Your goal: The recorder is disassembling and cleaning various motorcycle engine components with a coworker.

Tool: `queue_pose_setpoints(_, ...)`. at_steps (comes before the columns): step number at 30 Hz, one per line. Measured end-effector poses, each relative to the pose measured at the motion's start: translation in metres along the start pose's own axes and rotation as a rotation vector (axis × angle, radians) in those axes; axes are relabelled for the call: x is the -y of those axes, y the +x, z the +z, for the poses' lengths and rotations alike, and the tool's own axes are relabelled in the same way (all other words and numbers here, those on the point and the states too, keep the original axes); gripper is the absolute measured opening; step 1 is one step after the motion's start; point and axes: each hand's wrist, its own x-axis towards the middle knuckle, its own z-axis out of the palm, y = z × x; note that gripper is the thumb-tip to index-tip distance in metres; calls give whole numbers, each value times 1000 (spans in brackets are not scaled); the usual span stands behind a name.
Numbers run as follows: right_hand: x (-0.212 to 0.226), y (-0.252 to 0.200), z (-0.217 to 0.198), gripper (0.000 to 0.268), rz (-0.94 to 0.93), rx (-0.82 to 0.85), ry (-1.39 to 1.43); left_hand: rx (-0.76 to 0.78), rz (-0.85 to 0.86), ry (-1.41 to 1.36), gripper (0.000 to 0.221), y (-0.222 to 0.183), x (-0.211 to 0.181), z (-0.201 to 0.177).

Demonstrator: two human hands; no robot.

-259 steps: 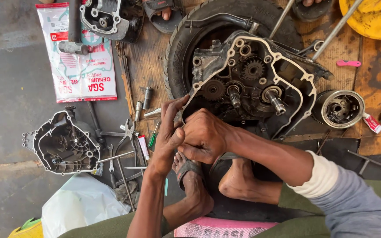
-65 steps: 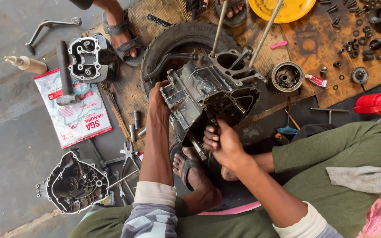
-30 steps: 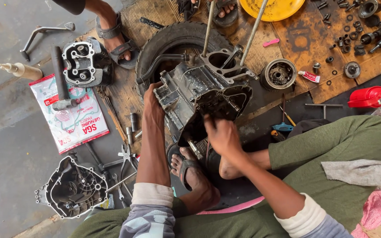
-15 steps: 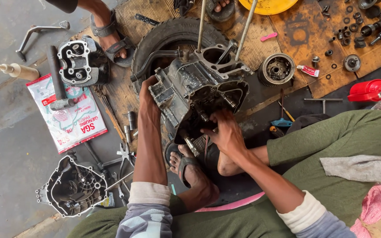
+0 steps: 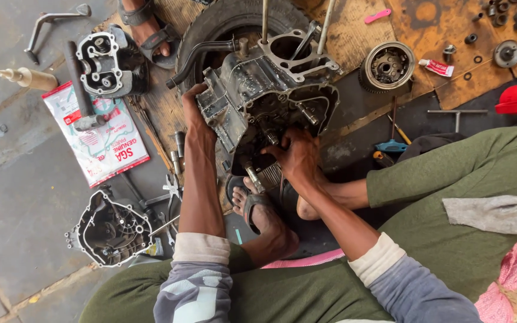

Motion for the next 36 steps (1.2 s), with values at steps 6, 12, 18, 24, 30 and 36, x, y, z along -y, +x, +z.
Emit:
queue_pose_setpoints(6,-3,6,7,50,106,-39,9,-323,-57,263,47,-34,-21,23)
queue_pose_setpoints(12,-11,18,-30,51,-96,28,-48,-209,-23,266,65,-30,-22,23)
queue_pose_setpoints(18,-35,82,-106,34,-44,-201,748,54,99,169,72,-17,-17,16)
queue_pose_setpoints(24,-4,191,-134,57,91,2,677,141,203,126,69,-20,-18,15)
queue_pose_setpoints(30,6,220,-95,49,306,527,253,-116,70,387,62,-65,-41,37)
queue_pose_setpoints(36,-3,217,-84,43,101,469,465,107,168,128,55,-70,-25,29)
